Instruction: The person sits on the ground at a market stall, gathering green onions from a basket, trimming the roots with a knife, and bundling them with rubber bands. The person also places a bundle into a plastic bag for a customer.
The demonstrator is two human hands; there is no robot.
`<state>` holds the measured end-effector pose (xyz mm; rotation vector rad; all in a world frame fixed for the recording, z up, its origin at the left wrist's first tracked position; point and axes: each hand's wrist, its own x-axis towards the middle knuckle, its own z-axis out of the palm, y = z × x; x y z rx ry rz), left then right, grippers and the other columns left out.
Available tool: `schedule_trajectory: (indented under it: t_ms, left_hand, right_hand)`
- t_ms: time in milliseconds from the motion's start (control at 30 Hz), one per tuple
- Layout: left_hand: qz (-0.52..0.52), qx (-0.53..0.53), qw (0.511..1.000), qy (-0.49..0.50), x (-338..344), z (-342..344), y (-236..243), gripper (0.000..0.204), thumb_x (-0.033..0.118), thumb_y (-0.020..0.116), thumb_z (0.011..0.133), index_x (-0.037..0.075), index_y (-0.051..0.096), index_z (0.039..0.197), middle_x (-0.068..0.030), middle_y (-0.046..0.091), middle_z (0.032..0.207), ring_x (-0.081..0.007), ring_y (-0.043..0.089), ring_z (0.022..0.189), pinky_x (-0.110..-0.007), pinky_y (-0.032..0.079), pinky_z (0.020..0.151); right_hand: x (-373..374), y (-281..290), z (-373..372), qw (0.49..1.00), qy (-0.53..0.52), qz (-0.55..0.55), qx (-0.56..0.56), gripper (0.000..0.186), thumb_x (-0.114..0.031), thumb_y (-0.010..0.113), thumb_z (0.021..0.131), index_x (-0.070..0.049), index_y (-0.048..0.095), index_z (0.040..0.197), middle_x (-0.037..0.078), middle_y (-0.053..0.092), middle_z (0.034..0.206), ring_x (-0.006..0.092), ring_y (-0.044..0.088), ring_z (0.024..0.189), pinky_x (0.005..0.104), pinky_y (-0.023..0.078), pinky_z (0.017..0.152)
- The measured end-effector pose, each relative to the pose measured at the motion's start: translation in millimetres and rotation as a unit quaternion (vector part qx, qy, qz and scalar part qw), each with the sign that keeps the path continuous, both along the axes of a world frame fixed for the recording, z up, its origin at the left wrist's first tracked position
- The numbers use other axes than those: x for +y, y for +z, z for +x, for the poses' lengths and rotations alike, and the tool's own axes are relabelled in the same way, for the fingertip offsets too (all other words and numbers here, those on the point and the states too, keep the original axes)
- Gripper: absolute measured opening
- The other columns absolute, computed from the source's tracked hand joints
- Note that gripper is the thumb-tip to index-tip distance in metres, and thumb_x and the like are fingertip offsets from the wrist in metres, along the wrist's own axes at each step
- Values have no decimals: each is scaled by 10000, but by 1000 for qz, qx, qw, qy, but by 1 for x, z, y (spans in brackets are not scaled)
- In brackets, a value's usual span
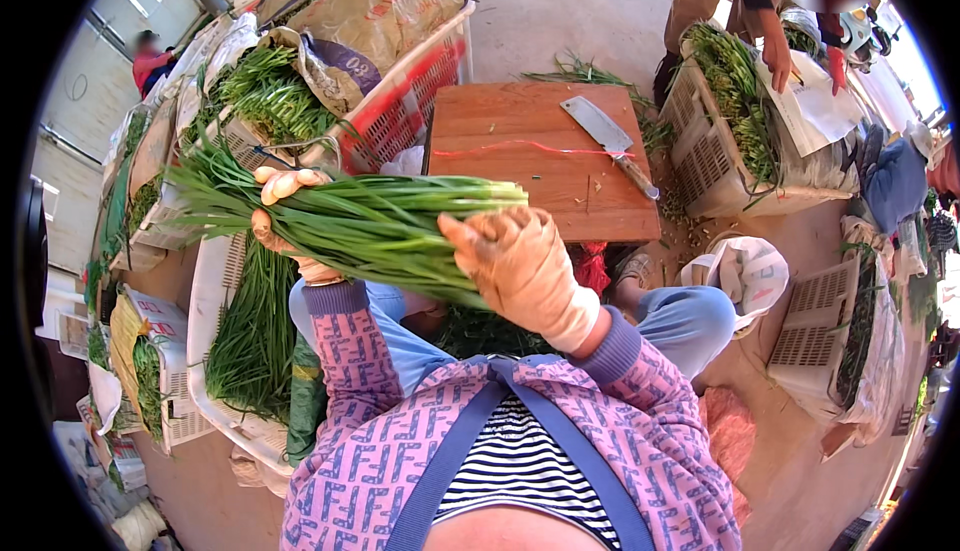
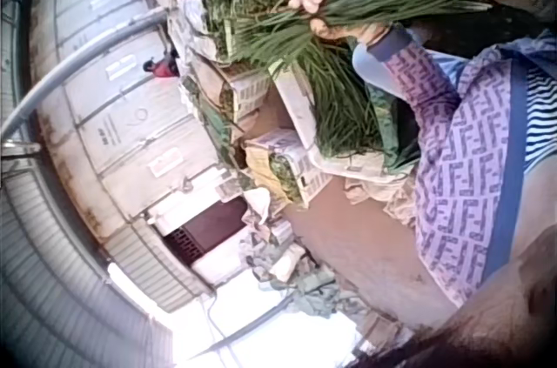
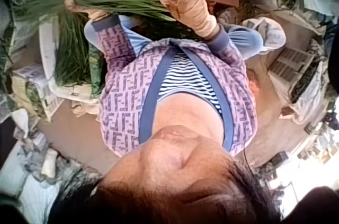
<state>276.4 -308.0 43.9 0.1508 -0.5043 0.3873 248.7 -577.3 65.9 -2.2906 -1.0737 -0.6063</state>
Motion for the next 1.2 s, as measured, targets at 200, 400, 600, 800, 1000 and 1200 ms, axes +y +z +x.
schedule_trajectory:
  t_ms: [200, 400, 600, 800, 1000, 1200]
  left_hand:
    - [-70, 16, 994, -81, -7, -6, 8, 225, 10, 653, 733, 71, 612, 946, 14, 609, 858, -106, 570, 918, -323, 476, 871]
    - [133, 3, 991, -21, 22, -4, -33, 281, 100, 665, 771, 99, 595, 1042, 19, 569, 975, -122, 526, 1021, -330, 402, 1002]
    - [107, 37, 992, -63, -18, 4, -20, 440, 52, 655, 772, 91, 534, 1194, -2, 581, 1031, -177, 554, 1026, -388, 406, 1056]
    - [78, 74, 994, -36, -20, 23, -37, 491, 183, 700, 786, 95, 521, 1234, 8, 594, 1035, -151, 557, 1054, -363, 417, 1052]
    - [310, -4, 951, 14, 52, 38, -54, 537, 402, 496, 905, 84, 450, 1335, -48, 542, 1248, -195, 501, 1203, -389, 414, 1064]
    - [218, 8, 965, -142, -21, 52, -41, 478, 290, 515, 877, 73, 473, 1300, -16, 553, 1181, -185, 538, 1120, -377, 389, 1076]
  right_hand:
    - [-25, 2, 5, 995, -40, 77, 45, 548, -225, 692, 788, -167, 544, 1312, 42, 617, 1096, 283, 557, 905, 411, 435, 792]
    - [-229, 19, 20, 896, -338, 238, -162, 533, -115, 752, 770, -29, 516, 1239, 156, 565, 1228, 295, 550, 1090, 380, 438, 913]
    - [-397, 38, 29, 773, -584, -40, -246, 1276, -424, 894, 503, -51, 183, 1495, 249, 358, 1424, 415, 347, 1306, 476, 281, 1063]
    - [-469, -9, 96, 754, -656, -22, 28, 468, -293, 682, 798, -168, 603, 1242, 121, 672, 1060, 322, 632, 980, 394, 489, 868]
    - [-516, -16, 40, 766, -584, 267, 9, 351, -77, 652, 877, 1, 592, 1213, 8, 648, 926, 84, 566, 793, 217, 481, 739]
    - [-609, -22, -105, 702, -378, 599, 69, 321, -191, 488, 947, 8, 591, 1177, 109, 672, 1028, 173, 662, 875, 282, 546, 755]
